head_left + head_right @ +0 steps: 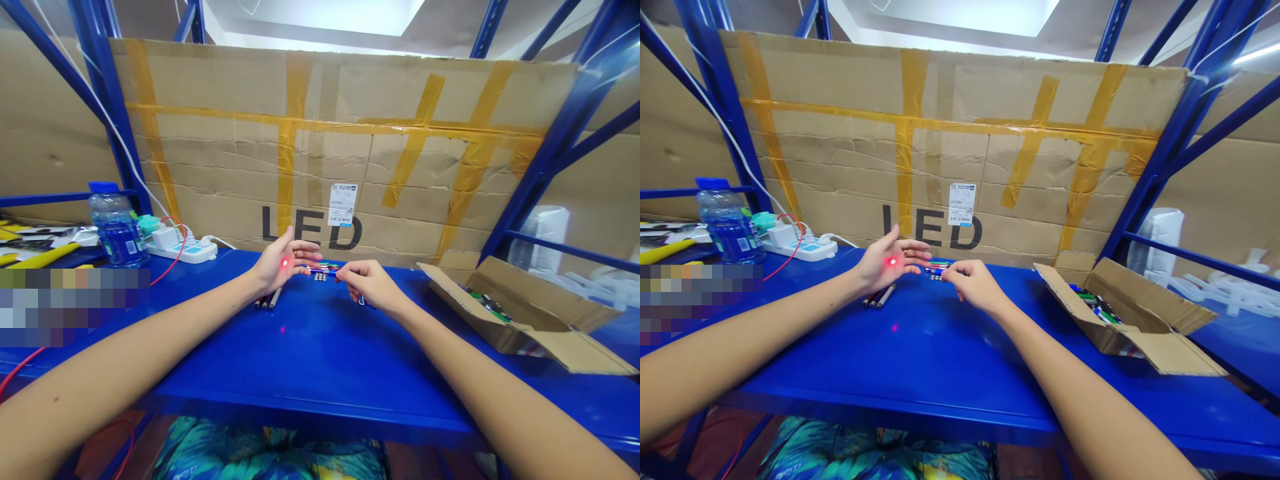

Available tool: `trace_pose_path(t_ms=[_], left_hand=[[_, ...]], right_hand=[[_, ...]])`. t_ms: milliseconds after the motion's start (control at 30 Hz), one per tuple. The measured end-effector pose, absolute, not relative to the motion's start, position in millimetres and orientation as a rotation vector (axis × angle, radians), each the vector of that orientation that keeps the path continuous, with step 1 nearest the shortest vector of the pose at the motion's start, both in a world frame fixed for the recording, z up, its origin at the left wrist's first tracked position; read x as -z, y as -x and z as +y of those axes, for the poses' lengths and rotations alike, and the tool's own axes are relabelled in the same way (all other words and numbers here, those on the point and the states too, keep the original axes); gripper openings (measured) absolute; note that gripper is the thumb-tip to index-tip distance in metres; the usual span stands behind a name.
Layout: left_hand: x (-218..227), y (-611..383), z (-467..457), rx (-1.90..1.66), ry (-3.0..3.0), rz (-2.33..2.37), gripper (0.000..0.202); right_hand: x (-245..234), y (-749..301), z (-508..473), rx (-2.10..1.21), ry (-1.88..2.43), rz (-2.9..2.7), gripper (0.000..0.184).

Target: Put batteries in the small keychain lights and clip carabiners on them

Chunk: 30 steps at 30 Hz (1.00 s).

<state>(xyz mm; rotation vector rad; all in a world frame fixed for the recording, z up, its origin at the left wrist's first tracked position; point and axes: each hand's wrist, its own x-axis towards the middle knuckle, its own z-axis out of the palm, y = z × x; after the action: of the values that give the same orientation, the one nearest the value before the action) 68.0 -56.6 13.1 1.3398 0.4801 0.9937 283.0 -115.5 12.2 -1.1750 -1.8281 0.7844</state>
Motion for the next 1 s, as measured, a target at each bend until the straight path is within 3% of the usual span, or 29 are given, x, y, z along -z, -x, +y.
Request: trace_pose_path(t_ms=[233, 400, 533, 700, 833, 1000], left_hand=[[-10, -78, -56, -1.018, -1.772, 0.613, 0.030], [-15, -85, -31, -1.010, -2.068, 0.675, 0.006], [-16, -90, 9, -1.062, -2.071, 0.870, 0.005], [2, -97, 61, -1.085, -2.218, 1.010, 0.013], [15, -98, 89, -0.964, -2.345, 1.072, 0.017], [19, -94, 103, -0.853, -2.361, 1.087, 0.014]], right_hand=[[-9, -283, -103, -0.641, 1.094, -1.994, 0.039], [-14, -285, -63, -0.480, 1.051, -2.144, 0.030], [-20, -291, -17, -0.278, 1.222, -2.185, 0.021], [-9, -293, 33, 0.088, 1.422, -2.324, 0.026], [7, -291, 53, 0.089, 1.475, -2.343, 0.040], [18, -289, 58, 0.068, 1.548, -2.358, 0.040]])
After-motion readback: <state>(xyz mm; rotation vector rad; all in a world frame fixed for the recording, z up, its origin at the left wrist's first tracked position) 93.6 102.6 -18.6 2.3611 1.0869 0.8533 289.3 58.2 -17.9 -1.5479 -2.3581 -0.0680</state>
